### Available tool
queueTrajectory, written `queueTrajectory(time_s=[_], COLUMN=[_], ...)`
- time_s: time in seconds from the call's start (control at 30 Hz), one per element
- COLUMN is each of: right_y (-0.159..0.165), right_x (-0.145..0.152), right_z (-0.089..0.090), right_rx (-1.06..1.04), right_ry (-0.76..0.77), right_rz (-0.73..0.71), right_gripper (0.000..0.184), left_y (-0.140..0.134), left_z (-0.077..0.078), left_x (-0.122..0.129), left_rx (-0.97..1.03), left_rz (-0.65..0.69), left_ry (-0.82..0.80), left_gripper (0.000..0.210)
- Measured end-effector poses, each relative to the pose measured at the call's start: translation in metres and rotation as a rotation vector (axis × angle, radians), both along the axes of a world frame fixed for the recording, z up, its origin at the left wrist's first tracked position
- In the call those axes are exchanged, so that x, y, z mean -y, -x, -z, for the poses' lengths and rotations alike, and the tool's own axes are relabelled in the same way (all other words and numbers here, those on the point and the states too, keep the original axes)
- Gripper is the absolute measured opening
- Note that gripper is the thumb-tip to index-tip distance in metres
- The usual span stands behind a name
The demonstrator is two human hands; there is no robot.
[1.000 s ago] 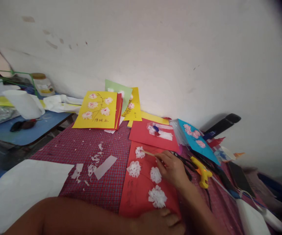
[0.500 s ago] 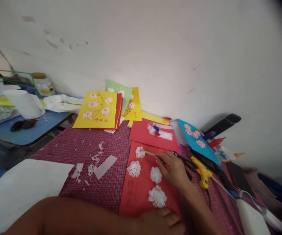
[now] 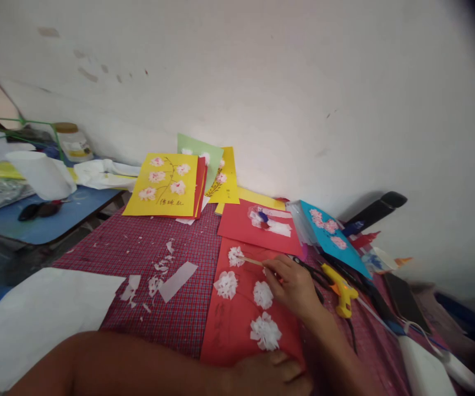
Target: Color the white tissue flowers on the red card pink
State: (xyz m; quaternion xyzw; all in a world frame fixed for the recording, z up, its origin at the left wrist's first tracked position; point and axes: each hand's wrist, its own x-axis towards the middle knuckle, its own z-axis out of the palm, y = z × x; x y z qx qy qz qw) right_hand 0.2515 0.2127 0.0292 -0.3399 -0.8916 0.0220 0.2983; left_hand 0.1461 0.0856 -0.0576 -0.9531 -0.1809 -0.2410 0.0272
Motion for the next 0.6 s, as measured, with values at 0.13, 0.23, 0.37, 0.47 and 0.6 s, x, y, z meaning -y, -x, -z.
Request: queueTrajectory(time_s=[0.13,0.23,0.37,0.47,0.6], right_y=[0.0011,0.0038,0.0055,0.0043,0.0043], right_x=[0.0002,0.0009,0.0006,-0.0004,0.0001], right_z=[0.0004,0.0022,0.0048,0.0049,0.0041], right_rx=[-0.007,0.008,0.027,0.029,0.027], right_ry=[-0.039,-0.021,-0.030,-0.033,-0.006], right_rz=[0.027,0.021,0.040,0.060,0.056], right_gripper=[0.016,0.017,0.018,0.018,0.019], left_y=[0.0017,0.0019,0.0002,-0.0007,0.0002], left_z=[-0.0032,-0.0016,0.0027,0.0024,-0.0005], left_x=[0.0003,0.0006,0.0009,0.0008,0.0005], left_rx=[-0.031,-0.030,-0.018,-0.022,-0.025], left_rz=[0.002,0.002,-0.001,0.000,0.008], left_ry=[-0.006,-0.015,-0.014,0.021,0.025], left_gripper=[0.043,0.044,0.043,0.043,0.044])
